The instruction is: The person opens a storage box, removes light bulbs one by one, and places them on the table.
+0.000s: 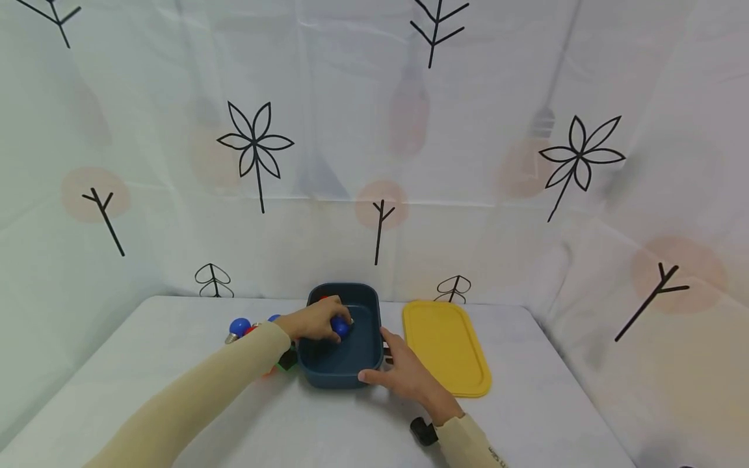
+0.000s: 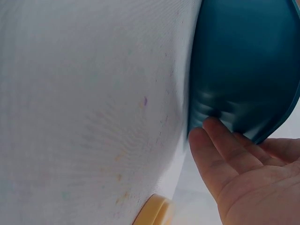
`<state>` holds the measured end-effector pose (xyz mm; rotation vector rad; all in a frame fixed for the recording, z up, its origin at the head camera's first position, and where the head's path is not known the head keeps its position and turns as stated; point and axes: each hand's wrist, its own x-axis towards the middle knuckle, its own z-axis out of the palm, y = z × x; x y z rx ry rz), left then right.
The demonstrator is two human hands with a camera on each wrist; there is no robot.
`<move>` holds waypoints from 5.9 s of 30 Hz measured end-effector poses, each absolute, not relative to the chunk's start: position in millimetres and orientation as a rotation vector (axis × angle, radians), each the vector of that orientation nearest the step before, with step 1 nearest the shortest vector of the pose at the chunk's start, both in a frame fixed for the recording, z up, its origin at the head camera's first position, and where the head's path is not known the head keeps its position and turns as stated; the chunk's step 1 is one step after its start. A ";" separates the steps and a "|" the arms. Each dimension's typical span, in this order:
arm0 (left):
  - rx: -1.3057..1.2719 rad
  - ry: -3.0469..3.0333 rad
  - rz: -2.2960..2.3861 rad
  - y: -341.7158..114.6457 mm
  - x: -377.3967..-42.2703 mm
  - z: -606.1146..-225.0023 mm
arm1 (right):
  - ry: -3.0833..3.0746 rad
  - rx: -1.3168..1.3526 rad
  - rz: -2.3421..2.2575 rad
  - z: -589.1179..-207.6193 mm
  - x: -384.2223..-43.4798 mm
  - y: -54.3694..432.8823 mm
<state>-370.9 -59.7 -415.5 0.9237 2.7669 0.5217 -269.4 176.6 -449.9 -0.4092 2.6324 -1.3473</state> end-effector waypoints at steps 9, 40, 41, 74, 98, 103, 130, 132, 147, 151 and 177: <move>0.919 2.758 0.488 -56.2 -363.1 -420.0 | 2.636 -0.420 -1.342 -449.8 -267.1 176.6; 0.927 2.814 0.744 -82.3 -331.4 -392.1 | 2.645 -0.402 -1.348 -450.6 -268.2 175.2; 0.930 2.819 0.772 -84.9 -328.8 -390.2 | 2.647 -0.401 -1.349 -450.9 -268.1 175.2; 0.782 3.008 1.129 -171.0 -253.4 -403.8 | 2.657 -0.396 -1.358 -454.7 -267.3 179.2; 0.441 3.080 1.114 -225.9 -250.1 -437.9 | 2.648 -0.406 -1.355 -453.9 -268.5 175.9; 0.398 3.060 1.109 -227.0 -251.3 -442.2 | 2.654 -0.408 -1.358 -452.9 -267.7 175.3; 0.222 3.024 1.028 -218.0 -252.6 -453.5 | 2.653 -0.419 -1.366 -454.0 -267.8 175.3; 0.228 3.023 1.031 -218.6 -252.6 -453.9 | 2.653 -0.417 -1.366 -454.1 -267.4 175.0; 0.239 3.027 1.015 -220.8 -253.8 -443.7 | 2.663 -0.395 -1.360 -451.0 -267.5 174.0; 0.265 3.053 0.986 -219.3 -254.9 -435.9 | 2.654 -0.401 -1.368 -450.6 -267.8 174.0; 0.672 3.040 0.943 -165.2 -281.0 -392.4 | 2.647 -0.400 -1.372 -451.9 -267.8 172.7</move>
